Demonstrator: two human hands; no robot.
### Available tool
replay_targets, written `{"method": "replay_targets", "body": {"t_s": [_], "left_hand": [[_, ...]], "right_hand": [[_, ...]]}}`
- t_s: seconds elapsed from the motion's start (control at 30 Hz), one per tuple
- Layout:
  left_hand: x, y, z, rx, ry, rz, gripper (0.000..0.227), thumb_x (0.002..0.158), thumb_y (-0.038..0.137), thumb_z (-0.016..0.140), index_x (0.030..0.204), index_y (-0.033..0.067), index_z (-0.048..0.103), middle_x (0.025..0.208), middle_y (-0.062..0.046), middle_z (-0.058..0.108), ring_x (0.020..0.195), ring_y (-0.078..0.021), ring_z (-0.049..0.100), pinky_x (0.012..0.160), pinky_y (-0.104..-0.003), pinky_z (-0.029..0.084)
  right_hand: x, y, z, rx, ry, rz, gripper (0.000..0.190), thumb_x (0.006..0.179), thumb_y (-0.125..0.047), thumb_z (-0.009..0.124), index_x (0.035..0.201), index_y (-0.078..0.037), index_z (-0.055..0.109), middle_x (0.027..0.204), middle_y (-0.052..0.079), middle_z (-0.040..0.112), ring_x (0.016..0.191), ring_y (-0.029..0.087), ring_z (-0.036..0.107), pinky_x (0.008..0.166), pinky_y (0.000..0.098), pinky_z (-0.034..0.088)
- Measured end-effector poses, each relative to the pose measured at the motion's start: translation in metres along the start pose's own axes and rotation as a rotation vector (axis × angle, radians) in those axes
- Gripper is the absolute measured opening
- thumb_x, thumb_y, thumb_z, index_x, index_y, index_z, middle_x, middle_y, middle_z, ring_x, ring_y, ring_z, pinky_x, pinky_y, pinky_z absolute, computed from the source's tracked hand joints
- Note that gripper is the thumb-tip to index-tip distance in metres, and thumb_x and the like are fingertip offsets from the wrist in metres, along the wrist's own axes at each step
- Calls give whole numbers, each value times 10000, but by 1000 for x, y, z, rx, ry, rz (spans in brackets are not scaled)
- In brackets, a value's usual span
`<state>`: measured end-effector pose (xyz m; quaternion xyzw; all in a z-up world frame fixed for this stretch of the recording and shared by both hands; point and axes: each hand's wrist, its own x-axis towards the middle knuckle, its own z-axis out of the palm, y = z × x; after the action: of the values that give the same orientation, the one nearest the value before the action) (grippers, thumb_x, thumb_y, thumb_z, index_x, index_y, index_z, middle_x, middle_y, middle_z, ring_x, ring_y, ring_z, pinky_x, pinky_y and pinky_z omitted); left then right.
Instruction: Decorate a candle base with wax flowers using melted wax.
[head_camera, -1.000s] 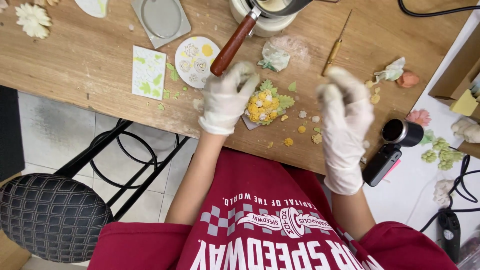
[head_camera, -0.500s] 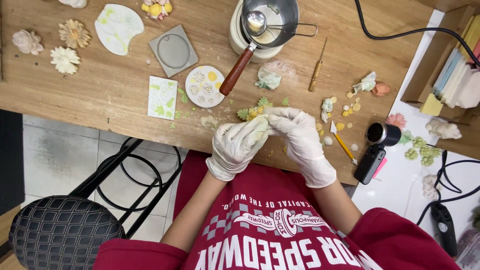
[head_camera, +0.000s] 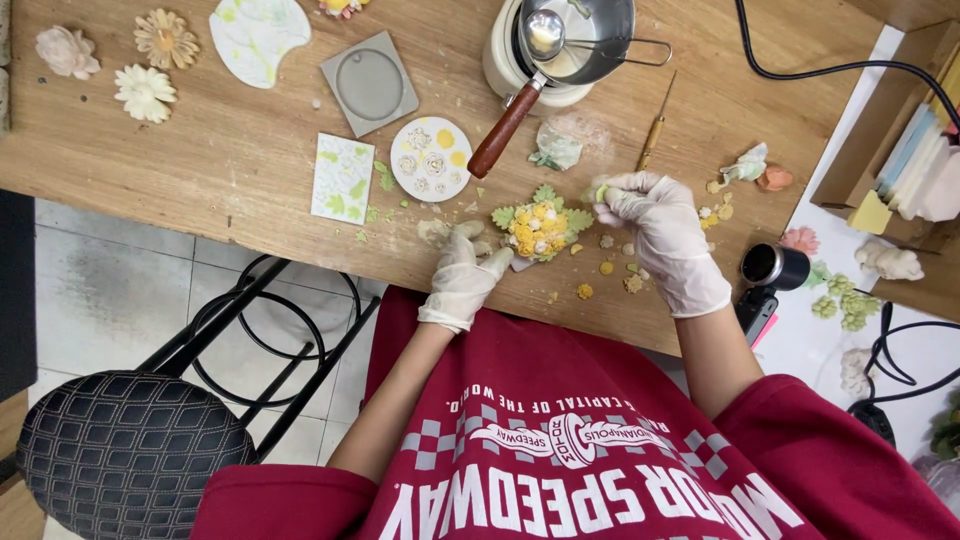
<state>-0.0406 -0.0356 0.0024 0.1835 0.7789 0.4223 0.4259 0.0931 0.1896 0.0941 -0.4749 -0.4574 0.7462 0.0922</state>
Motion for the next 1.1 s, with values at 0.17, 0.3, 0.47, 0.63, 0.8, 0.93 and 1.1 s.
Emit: {"method": "replay_targets", "body": {"t_s": [0.17,0.3,0.47,0.63,0.8,0.93,1.1], "left_hand": [[-12,12,7,-335,-18,-352,643,838,190,801,1346,3,454,1061,-227,648,834,-265,649,692,-362,561],[-17,1,18,-779,-160,-517,646,828,183,794,1316,41,395,1108,-124,629,850,-216,694,719,-320,579],[-14,1,35,-845,-135,-472,652,840,167,787,1350,63,394,1137,-95,641,949,-164,685,842,-350,613],[-12,13,41,-856,-49,-540,657,853,151,748,1393,65,384,1142,-114,656,946,-182,674,862,-367,587],[-12,8,48,-815,-17,-548,723,847,133,704,1484,107,362,1169,-95,675,937,-179,677,854,-360,584],[-6,-10,58,-899,-21,-441,695,867,44,689,1500,80,406,1243,-87,613,983,-173,680,868,-345,602],[-14,3,58,-964,-12,-401,731,829,-21,738,1464,66,387,1235,-101,636,1020,-163,677,868,-297,589]], "right_hand": [[12,53,-31,-52,36,-7,112,1030,-56,619,1125,-3,646,1057,95,728,895,123,689,775,240,583],[10,42,-16,-263,67,-44,105,1049,-114,567,1133,-56,591,1136,44,708,950,80,655,771,215,564],[25,37,-10,-286,-140,10,136,1022,-184,582,1128,-98,575,1099,15,702,941,90,652,755,227,545],[49,66,-25,-242,-253,-44,143,1049,-190,610,1147,-85,606,1109,14,673,1016,96,625,871,250,511],[44,60,-24,-182,-289,55,162,1055,-220,609,1174,-110,615,1115,0,657,1005,87,606,819,242,504],[42,54,-25,-82,-298,85,178,1031,-229,607,1159,-106,609,1119,35,687,1004,105,652,800,251,561],[36,53,-24,32,-340,110,201,1036,-233,619,1174,-87,610,1109,88,698,987,143,675,816,283,589]]}}
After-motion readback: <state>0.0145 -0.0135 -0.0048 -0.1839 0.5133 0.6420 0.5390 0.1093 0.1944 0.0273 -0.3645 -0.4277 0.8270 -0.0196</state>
